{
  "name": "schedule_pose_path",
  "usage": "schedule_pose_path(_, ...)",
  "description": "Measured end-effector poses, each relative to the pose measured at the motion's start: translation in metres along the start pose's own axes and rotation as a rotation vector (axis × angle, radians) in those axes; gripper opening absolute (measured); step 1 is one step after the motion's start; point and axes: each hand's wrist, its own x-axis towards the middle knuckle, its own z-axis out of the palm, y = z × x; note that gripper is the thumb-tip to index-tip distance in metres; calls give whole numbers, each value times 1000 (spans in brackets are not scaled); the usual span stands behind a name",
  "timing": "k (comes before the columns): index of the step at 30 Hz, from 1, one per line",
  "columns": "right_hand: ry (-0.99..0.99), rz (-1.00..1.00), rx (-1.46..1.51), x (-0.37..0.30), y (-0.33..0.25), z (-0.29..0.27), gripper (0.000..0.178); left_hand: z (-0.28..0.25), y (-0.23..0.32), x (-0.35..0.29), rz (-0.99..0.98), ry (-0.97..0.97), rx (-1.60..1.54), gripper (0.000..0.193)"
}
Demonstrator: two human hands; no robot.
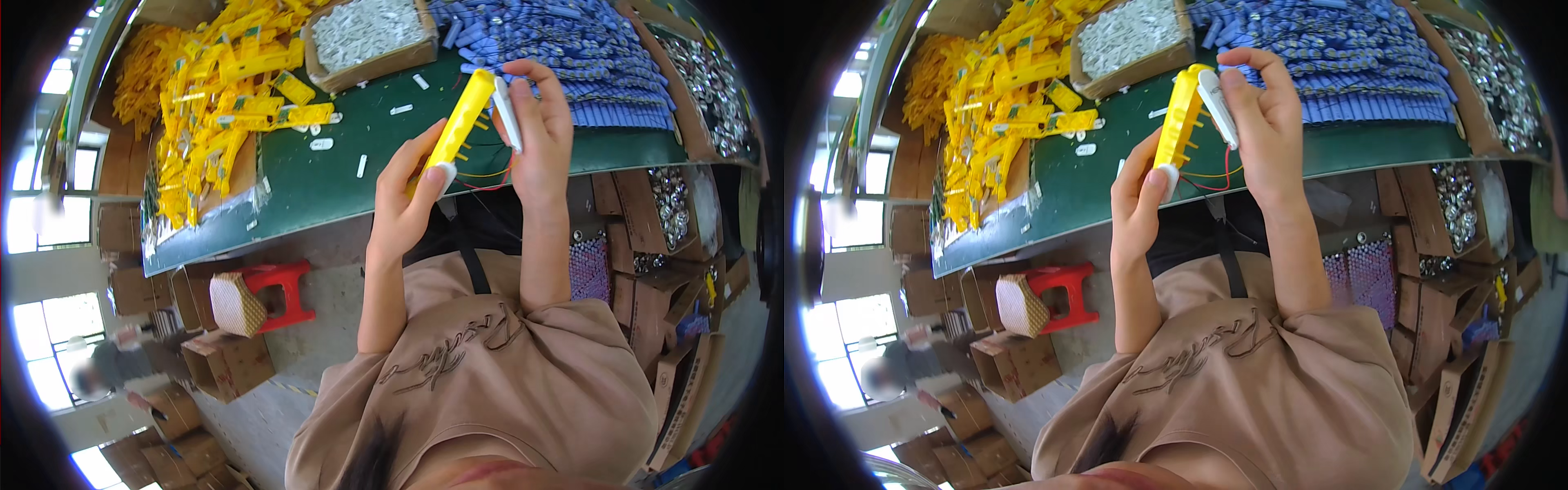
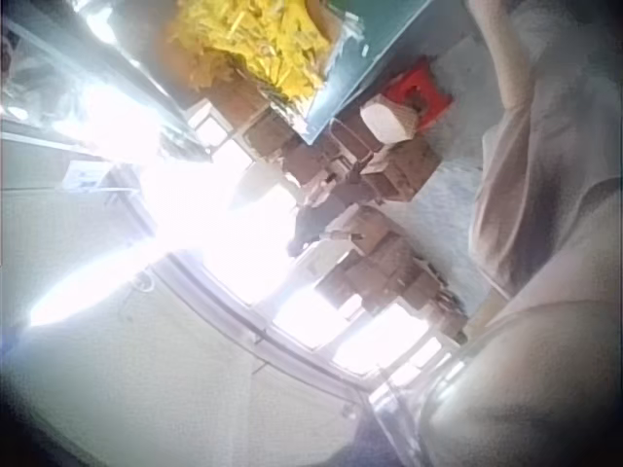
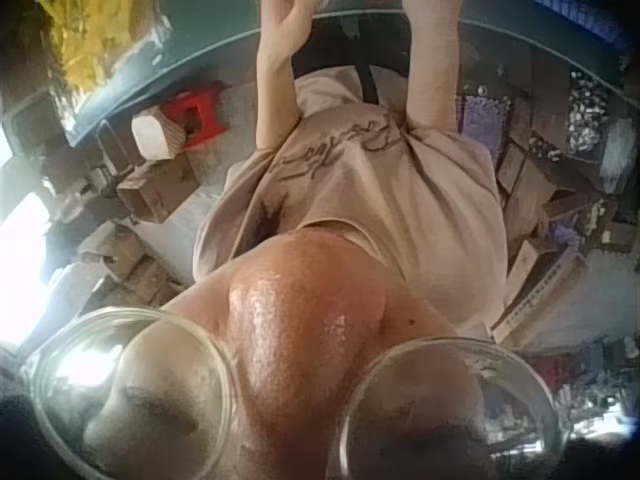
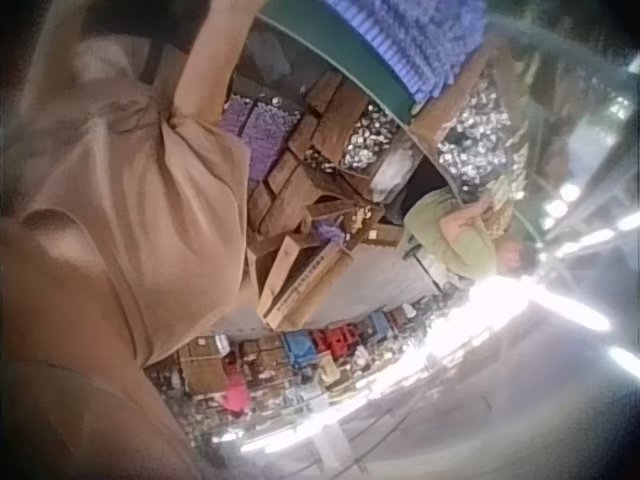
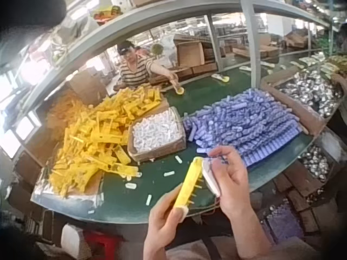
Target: Manually assembling electronic components by inserting batteries and circuit boards into yellow plastic housings.
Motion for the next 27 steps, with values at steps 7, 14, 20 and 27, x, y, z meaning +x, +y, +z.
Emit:
schedule_pose_path(7,81,211,59,6,9,-9,14,7,-8,3,49,98,57,40)
schedule_pose_path(14,335,-120,-485,8,20,-14,16,3,-4,1,-113,-45,297,37)
schedule_pose_path(20,62,-203,-359,18,26,-26,48,3,-2,-7,-215,-262,-129,35)
schedule_pose_path(27,-239,121,84,15,32,-14,40,2,-14,-9,-296,-165,-721,54)
